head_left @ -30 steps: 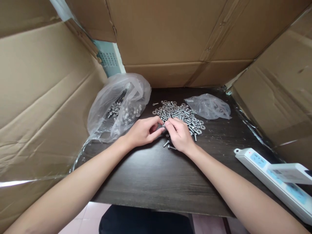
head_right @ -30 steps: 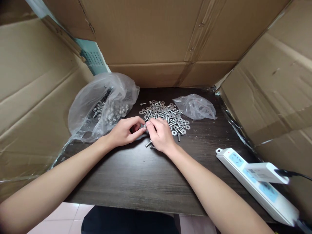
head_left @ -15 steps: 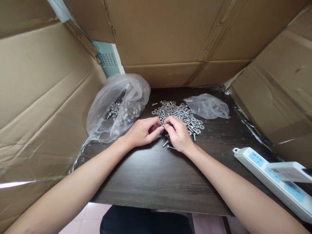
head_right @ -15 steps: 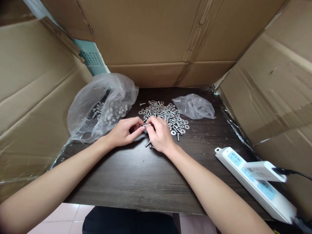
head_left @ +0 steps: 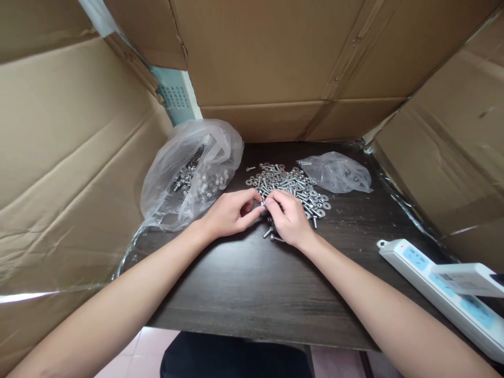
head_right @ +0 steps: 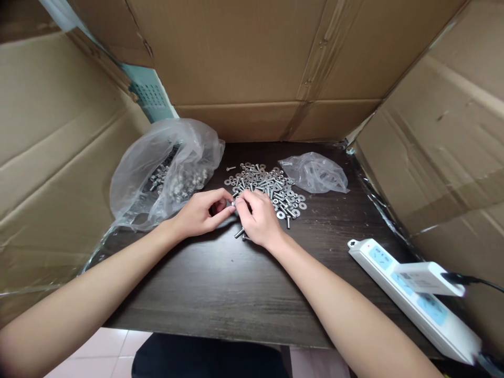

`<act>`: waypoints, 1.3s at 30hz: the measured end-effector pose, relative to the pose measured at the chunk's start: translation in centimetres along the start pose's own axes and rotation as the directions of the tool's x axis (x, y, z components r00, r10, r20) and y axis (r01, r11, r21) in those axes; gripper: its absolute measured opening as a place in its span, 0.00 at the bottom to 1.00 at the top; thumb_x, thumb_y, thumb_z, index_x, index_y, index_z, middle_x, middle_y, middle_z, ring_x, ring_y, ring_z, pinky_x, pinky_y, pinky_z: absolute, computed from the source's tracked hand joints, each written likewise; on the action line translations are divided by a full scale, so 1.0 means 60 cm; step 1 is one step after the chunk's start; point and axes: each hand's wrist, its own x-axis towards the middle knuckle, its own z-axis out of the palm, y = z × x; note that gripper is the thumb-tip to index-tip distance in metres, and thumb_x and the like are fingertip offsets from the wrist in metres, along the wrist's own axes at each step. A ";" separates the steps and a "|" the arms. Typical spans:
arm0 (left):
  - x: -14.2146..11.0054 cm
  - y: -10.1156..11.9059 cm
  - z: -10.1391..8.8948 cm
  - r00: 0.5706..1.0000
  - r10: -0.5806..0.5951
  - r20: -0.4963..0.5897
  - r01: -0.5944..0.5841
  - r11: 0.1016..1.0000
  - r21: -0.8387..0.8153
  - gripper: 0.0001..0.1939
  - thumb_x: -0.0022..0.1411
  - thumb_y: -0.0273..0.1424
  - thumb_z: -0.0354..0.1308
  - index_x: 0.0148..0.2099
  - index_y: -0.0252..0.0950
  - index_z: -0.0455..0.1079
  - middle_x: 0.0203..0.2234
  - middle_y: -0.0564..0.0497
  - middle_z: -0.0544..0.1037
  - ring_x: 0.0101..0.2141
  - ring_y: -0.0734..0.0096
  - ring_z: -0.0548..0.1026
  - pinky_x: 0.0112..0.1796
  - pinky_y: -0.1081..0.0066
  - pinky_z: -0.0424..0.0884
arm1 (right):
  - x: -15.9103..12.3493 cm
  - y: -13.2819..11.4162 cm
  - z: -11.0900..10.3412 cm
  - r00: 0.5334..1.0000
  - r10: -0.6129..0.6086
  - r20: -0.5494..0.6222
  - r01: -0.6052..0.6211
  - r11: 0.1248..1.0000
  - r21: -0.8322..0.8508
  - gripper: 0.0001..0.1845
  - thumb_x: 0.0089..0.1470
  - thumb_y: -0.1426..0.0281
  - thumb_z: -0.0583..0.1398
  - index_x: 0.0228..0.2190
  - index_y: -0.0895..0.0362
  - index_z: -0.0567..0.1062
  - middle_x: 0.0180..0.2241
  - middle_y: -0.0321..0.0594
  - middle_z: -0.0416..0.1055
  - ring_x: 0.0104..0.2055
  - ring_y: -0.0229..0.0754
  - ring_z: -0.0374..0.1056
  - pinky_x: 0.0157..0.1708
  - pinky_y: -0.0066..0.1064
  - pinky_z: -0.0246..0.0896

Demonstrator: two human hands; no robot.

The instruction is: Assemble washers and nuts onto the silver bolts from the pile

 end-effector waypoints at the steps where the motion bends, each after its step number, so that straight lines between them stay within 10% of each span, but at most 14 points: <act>1: 0.000 0.000 0.000 1.000 0.001 0.001 -0.001 1.000 -0.001 0.08 0.71 0.36 0.57 0.43 0.36 0.70 0.24 0.57 0.68 0.24 0.75 0.66 0.29 0.73 0.62 | 0.000 0.000 0.000 1.000 0.003 0.001 -0.003 1.000 -0.003 0.15 0.67 0.65 0.51 0.27 0.53 0.64 0.27 0.38 0.69 0.34 0.46 0.65 0.38 0.39 0.56; 39: 0.000 0.001 0.001 1.000 -0.010 -0.001 0.010 1.000 0.010 0.09 0.72 0.36 0.56 0.44 0.35 0.70 0.24 0.57 0.72 0.24 0.76 0.68 0.29 0.74 0.63 | -0.002 0.000 -0.002 1.000 0.003 0.003 -0.003 0.999 0.040 0.09 0.64 0.68 0.53 0.31 0.54 0.68 0.32 0.39 0.72 0.37 0.47 0.66 0.40 0.39 0.55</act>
